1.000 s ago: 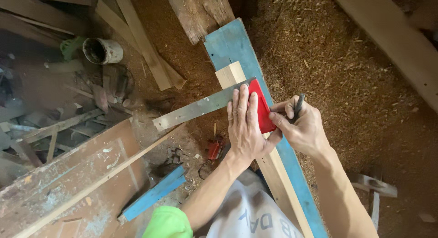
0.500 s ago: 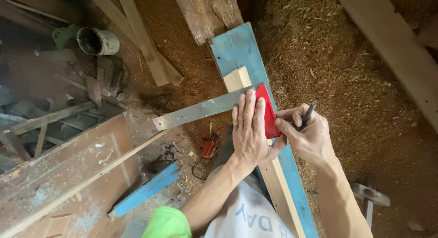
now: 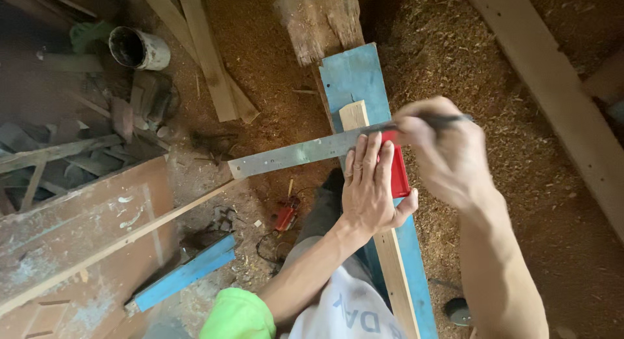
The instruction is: The person uses a red try square and a pencil to mark precise lines on a long wooden plank. They repeatedly position the square at different intervals along the plank, draw lines, and occasionally flip the plank to mark the opposite side. The person also briefly handles a smaller wooden strip, placing it on the plank to check alignment.
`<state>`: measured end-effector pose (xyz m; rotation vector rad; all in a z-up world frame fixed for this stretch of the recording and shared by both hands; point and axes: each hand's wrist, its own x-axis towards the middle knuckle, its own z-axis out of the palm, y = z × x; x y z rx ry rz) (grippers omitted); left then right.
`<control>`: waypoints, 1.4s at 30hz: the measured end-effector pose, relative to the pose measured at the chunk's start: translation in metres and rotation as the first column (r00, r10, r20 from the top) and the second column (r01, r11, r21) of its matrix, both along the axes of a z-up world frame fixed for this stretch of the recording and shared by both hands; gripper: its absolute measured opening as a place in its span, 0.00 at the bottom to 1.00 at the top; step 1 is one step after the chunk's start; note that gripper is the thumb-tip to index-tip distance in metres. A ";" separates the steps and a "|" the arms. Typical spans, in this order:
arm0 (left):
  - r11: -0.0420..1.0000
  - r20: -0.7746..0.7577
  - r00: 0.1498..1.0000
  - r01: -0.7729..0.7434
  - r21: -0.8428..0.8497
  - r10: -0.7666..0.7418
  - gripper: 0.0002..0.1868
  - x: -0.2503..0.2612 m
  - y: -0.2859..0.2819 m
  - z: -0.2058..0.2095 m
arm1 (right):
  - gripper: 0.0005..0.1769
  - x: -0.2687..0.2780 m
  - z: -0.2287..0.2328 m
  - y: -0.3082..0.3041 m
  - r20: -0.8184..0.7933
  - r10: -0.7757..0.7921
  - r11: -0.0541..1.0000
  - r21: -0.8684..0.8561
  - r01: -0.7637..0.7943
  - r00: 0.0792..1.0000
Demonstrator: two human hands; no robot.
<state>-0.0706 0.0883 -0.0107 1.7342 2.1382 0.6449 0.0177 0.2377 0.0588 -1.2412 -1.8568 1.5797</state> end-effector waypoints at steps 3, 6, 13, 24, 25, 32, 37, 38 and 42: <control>1.000 0.004 1.000 -0.011 -0.022 0.011 0.48 0.001 0.000 0.001 | 0.11 -0.033 0.000 0.015 0.143 0.137 0.987 0.061 -0.147 0.980; 1.000 0.000 1.000 -0.011 0.022 0.011 0.47 0.000 0.002 0.001 | 0.10 -0.040 0.002 0.025 0.159 0.227 0.946 0.198 -0.256 0.961; 1.000 -0.006 1.000 -0.003 0.012 0.003 0.48 -0.001 0.003 0.001 | 0.14 0.008 0.007 0.059 0.390 0.079 0.880 0.406 -0.248 0.917; 1.000 0.014 1.000 0.013 0.019 -0.014 0.53 -0.018 0.012 0.000 | 0.09 0.019 -0.027 0.000 0.309 0.050 0.969 -0.245 0.029 0.950; 0.999 0.028 0.999 0.015 0.028 -0.015 0.54 -0.019 0.012 0.000 | 0.10 0.018 -0.031 -0.004 0.217 0.027 0.978 -0.206 0.019 0.976; 1.000 0.050 0.999 0.004 0.010 -0.004 0.54 -0.019 0.012 0.000 | 0.24 0.014 -0.046 -0.015 0.077 -0.078 0.968 -0.231 0.094 0.994; 1.000 0.064 0.998 -0.001 -0.019 0.002 0.54 -0.019 0.011 0.001 | 0.25 0.011 -0.048 -0.014 0.048 -0.114 0.962 -0.242 0.122 0.992; 1.000 0.065 0.998 -0.003 -0.022 0.005 0.54 -0.019 0.011 0.001 | 0.25 0.010 -0.048 -0.013 0.040 -0.123 0.959 -0.252 0.129 0.992; 0.999 0.073 0.997 -0.007 -0.036 0.010 0.54 -0.018 0.011 0.001 | 0.25 0.008 -0.047 -0.012 0.067 -0.122 0.964 -0.232 0.134 0.990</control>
